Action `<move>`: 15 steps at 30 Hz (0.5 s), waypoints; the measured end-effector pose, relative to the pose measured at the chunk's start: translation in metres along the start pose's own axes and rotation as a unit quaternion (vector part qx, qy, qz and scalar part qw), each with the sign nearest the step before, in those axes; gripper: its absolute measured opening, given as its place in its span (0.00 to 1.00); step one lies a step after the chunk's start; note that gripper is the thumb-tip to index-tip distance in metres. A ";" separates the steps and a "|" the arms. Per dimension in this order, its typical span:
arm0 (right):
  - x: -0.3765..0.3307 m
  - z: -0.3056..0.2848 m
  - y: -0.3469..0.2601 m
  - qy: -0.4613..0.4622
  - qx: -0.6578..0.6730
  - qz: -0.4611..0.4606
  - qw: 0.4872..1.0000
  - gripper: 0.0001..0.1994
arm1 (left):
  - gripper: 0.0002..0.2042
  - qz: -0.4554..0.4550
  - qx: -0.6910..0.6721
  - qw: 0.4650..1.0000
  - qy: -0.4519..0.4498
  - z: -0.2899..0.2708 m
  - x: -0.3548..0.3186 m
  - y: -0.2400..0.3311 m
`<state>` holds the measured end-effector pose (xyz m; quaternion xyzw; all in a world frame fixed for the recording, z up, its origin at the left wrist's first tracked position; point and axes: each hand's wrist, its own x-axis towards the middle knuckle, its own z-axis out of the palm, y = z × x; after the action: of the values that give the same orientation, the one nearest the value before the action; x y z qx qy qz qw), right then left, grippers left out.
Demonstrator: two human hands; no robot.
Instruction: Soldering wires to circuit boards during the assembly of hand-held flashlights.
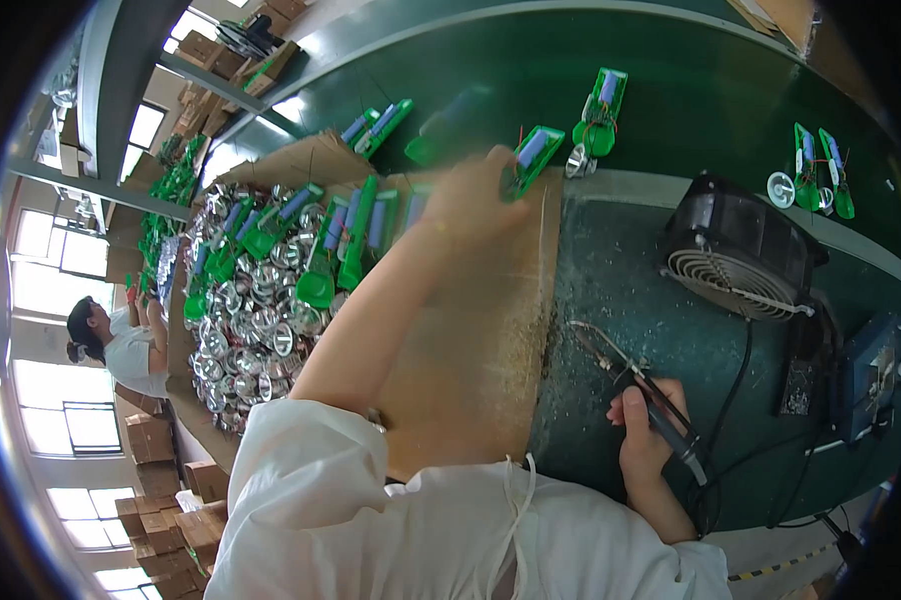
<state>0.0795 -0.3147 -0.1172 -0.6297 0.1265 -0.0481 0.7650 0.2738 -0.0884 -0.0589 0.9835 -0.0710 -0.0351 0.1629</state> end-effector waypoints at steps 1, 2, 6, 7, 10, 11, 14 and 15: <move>0.000 0.001 0.002 -0.004 -0.005 -0.013 1.000 0.09 | 0.23 0.033 0.009 0.999 0.023 0.001 -0.032 -0.001; 0.001 0.001 0.002 -0.008 -0.010 -0.015 1.000 0.09 | 0.22 0.011 -0.010 1.000 0.024 0.001 -0.065 0.006; -0.004 0.004 0.001 -0.021 -0.042 -0.052 0.998 0.09 | 0.24 -0.023 -0.073 0.996 0.052 0.012 -0.171 0.020; -0.004 0.007 0.001 -0.030 -0.042 -0.064 0.997 0.08 | 0.25 -0.031 -0.087 0.993 0.070 0.013 -0.189 0.021; -0.007 0.009 0.004 -0.043 -0.053 -0.062 0.996 0.07 | 0.30 0.032 -0.240 0.962 0.125 -0.007 -0.229 0.003; -0.011 0.007 0.000 -0.030 -0.056 -0.067 0.996 0.08 | 0.33 0.039 -0.368 0.922 0.115 -0.033 -0.233 0.000; -0.018 0.008 -0.002 -0.031 -0.062 -0.078 0.995 0.08 | 0.54 0.223 -0.317 0.878 0.282 -0.120 -0.246 0.016; -0.020 0.010 0.001 -0.032 -0.066 -0.078 0.994 0.08 | 0.54 0.220 -0.323 0.875 0.287 -0.107 -0.249 0.006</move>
<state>0.0631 -0.3002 -0.1136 -0.6881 0.0554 -0.0788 0.7192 0.0373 -0.0231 0.0558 0.8021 -0.2202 0.2644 0.4880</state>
